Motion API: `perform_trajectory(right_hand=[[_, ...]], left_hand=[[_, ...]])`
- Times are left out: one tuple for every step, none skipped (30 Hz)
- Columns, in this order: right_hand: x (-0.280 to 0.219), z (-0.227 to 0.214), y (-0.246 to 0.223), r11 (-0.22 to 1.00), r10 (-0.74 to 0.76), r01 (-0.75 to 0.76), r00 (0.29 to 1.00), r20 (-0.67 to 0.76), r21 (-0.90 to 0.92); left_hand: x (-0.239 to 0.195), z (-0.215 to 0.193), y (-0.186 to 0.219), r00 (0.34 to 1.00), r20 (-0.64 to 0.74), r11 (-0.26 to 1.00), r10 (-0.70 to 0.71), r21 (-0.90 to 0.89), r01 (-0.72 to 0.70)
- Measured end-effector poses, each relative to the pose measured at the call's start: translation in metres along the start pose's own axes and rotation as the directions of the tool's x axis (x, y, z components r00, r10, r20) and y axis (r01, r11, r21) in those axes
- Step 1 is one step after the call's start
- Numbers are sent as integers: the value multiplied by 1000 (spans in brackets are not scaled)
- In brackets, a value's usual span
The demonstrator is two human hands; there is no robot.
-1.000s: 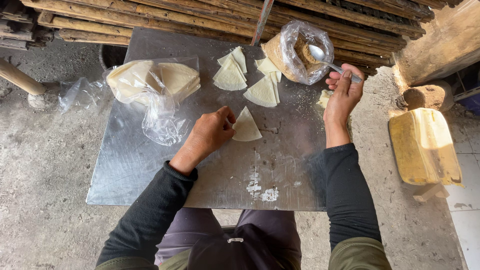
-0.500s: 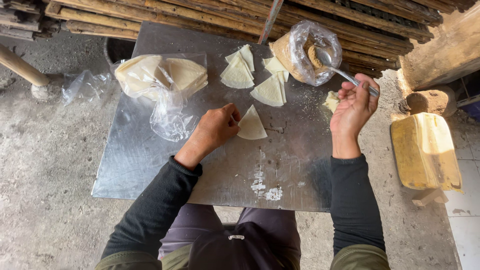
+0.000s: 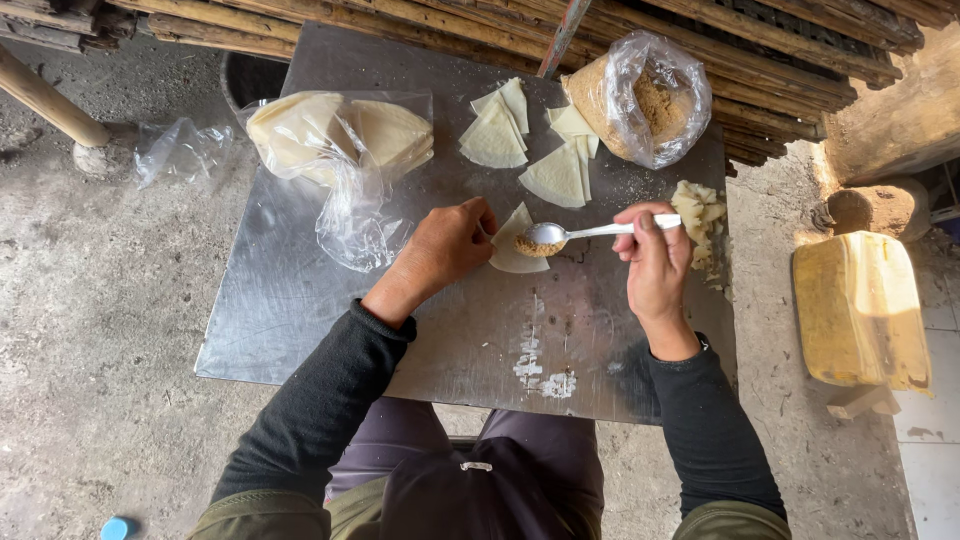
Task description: The person folds triangular wrappers on a metal table, scoops a grainy filling from a plastic bag with a spoon, and places it into each wrapper. The person then folds the wrappers closed and stacks them on the table.
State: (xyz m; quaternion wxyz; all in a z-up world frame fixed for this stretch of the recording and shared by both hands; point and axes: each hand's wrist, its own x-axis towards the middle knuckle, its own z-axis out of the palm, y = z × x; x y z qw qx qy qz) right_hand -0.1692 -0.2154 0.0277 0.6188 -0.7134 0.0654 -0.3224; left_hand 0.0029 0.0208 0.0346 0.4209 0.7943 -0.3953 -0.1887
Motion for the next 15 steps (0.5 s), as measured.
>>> perform_trajectory(right_hand=[[-2,2,-2,997,-19,21,1000,20,-73],[-4,3,-5,989,-36,41,998,42,-145],[-7,5,-7,974,-61,73,996,64,-216],[-9,6,-10,953,-84,106,993,88,-285],[-10,8,-12,926,-105,139,988,114,-352],[-10,9,-14,923,-114,157,984,140,-351],[-10,10,-16,920,-123,175,978,165,-351],[-10,11,-17,917,-132,193,973,191,-349],[-10,12,-17,916,-150,219,964,219,-337],[-8,12,-17,914,-168,245,954,247,-325],[-7,12,-17,911,-187,271,943,274,-311],[-8,12,-17,905,-193,282,940,282,-319],[-8,11,-18,899,-199,292,936,290,-327],[-8,10,-18,892,-205,303,932,297,-335],[-8,10,-17,897,-211,308,928,307,-316]], left_hand=[[0,0,0,1000,-3,1000,5,-3,-5],[-1,0,0,1000,-5,1000,9,-7,-9],[-1,0,-1,1000,-7,1000,13,-11,-13],[0,0,-1,1000,-5,1000,11,-6,-11],[0,1,-1,1000,-4,1000,9,-1,-9],[1,1,-1,1000,-2,1000,6,5,-6],[1,1,-1,1000,0,1000,2,8,-2],[2,1,-1,1000,2,1000,-2,11,2],[2,2,-2,1000,5,1000,-6,15,6],[2,2,-2,1000,2,1000,-3,16,3],[2,2,-2,1000,-1,1000,-1,17,1],[2,2,-2,1000,-4,1000,2,18,-2],[2,2,-2,1000,0,1000,-4,17,4],[2,2,-2,1000,4,1000,-9,17,8],[2,2,-2,1000,7,1000,-13,16,13]])
